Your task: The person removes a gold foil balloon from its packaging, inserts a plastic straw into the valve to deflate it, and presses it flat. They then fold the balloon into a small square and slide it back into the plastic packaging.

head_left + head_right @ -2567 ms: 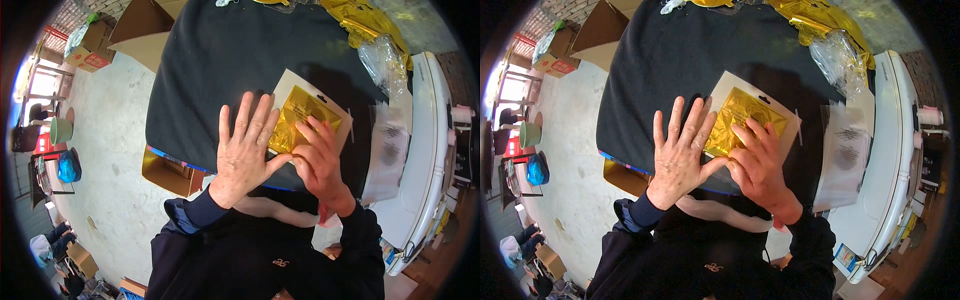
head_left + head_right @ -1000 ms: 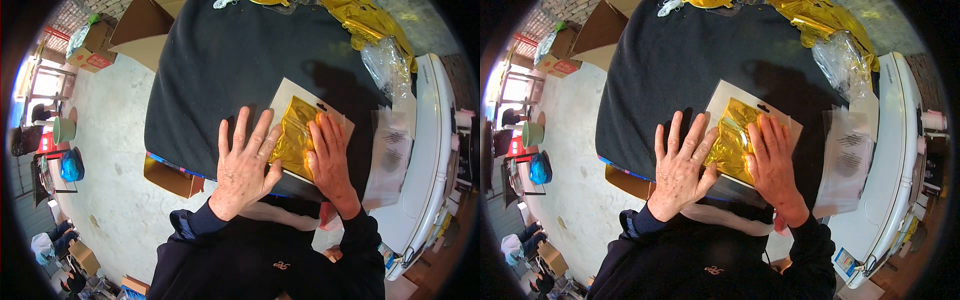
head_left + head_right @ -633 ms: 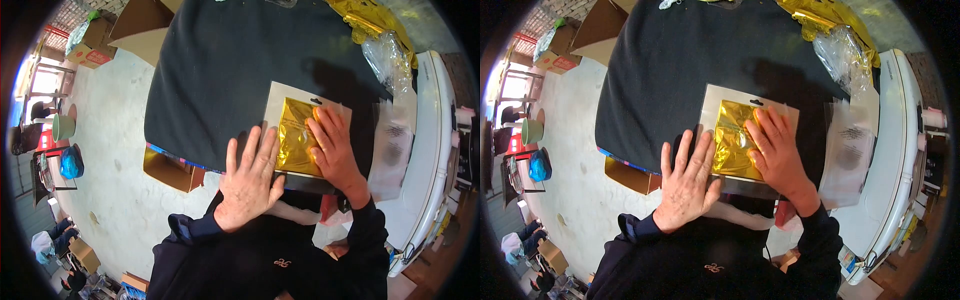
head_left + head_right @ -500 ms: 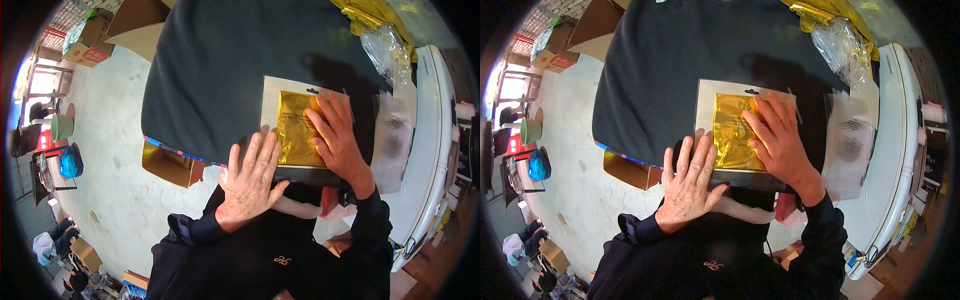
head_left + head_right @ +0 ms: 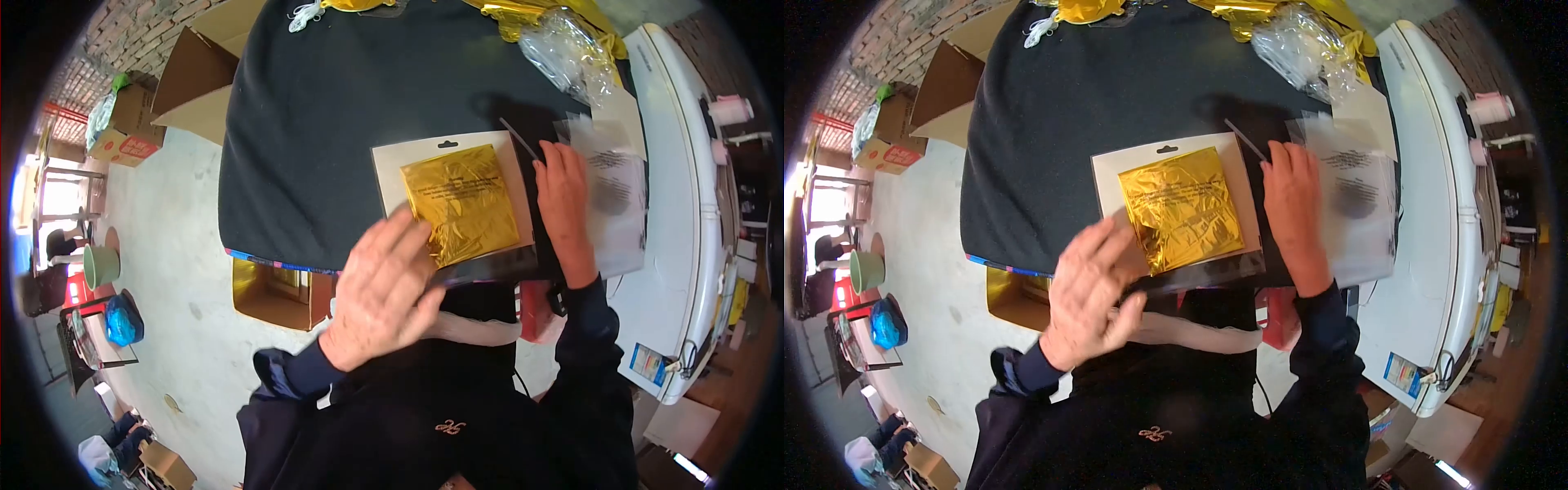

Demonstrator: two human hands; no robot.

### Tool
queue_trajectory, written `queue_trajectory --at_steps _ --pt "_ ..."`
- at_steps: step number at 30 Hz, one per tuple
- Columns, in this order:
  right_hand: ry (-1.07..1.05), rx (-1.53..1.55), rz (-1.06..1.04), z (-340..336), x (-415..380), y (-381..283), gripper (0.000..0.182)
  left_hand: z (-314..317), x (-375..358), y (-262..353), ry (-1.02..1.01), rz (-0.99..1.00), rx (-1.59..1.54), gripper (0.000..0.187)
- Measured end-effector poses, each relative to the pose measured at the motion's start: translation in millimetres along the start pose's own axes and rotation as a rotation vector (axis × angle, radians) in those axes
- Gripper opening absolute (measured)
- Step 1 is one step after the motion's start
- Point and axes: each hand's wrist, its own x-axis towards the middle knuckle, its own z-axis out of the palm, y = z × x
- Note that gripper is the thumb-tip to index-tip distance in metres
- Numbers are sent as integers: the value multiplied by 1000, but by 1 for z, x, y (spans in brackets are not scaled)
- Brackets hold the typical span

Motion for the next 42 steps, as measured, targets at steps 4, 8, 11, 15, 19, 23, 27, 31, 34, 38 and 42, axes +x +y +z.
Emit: queue_trajectory --at_steps 4,8,11,15,19,23,27,31,34,38,42 --pt "-12 106 -9 5 12 -1 25 10 56 -43 -158 155 8 40" --pt "17 132 -29 7 16 -6 18 39 72 -85 -380 255 39 55" --pt "10 96 -25 12 20 -4 16 52 73 -101 -415 280 86 64" --pt "5 75 -17 23 25 1 15 60 72 -108 -402 266 114 69" --pt "4 201 97 12 23 4 11 54 67 -95 -355 187 140 68" --pt "30 284 122 -38 -16 -18 6 44 54 -71 -282 81 255 61" --pt "-45 479 38 -71 -76 -38 10 26 57 -59 -341 -21 136 53" --pt "-167 534 87 -89 -111 -58 14 39 64 -82 -276 106 154 51" --pt "-200 563 119 -88 -125 -60 17 51 77 -89 -316 179 114 50" --pt "-197 554 100 -87 -131 -66 17 65 84 -93 -385 187 95 49" --pt "-209 546 98 -86 -138 -66 18 72 79 -96 -399 186 187 53"
